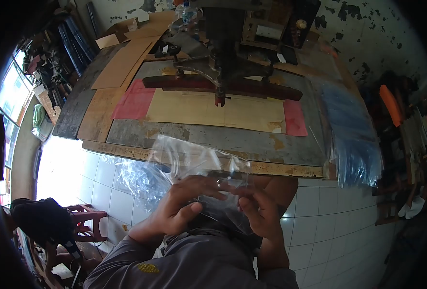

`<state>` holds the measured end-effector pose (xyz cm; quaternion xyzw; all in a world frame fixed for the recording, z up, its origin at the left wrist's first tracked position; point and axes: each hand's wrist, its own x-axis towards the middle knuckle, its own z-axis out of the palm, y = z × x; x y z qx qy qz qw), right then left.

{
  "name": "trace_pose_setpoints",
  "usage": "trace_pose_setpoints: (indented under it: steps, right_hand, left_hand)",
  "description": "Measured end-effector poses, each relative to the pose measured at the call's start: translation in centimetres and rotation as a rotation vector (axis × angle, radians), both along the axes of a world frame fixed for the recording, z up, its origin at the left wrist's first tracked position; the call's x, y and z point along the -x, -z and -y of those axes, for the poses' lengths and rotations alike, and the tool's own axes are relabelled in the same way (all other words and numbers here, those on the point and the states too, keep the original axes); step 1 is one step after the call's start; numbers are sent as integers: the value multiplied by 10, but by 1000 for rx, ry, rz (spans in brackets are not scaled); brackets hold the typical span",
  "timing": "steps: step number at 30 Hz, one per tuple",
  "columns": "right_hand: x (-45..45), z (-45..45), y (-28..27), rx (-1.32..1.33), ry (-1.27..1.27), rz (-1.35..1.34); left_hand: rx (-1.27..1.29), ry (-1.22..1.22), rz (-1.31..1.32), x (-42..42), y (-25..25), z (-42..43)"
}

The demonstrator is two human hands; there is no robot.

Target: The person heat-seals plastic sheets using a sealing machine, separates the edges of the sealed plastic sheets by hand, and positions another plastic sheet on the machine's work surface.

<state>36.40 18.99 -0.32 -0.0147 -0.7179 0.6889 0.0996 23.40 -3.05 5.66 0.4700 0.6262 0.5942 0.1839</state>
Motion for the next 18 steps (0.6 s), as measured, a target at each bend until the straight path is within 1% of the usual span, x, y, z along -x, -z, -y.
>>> trace_pose_setpoints:
  steps: [2, 5, 8, 11, 14, 17, 18]
  right_hand:
    - [0, 6, 0, 38, 43, -11]
    - [3, 5, 4, -9, 11, -73]
    - [3, 8, 8, 62, 83, -6]
    - [1, 3, 20, 133, 71, 30]
    - [-3, 2, 20, 118, 39, 80]
    - [2, 9, 7, 68, -22, 70]
    - [2, 9, 7, 86, -31, 59]
  left_hand:
    - [60, 40, 90, 1, 4, 0]
    - [10, -27, 175, -1, 1, -9]
    - [-67, 16, 293, -3, -4, -9]
    - [-137, 220, 429, -2, 6, -5]
    - [-115, 190, 170, 1, 4, -6]
    - [-93, 144, 236, -3, -3, -9]
    - [-92, 166, 206, -1, -2, -8]
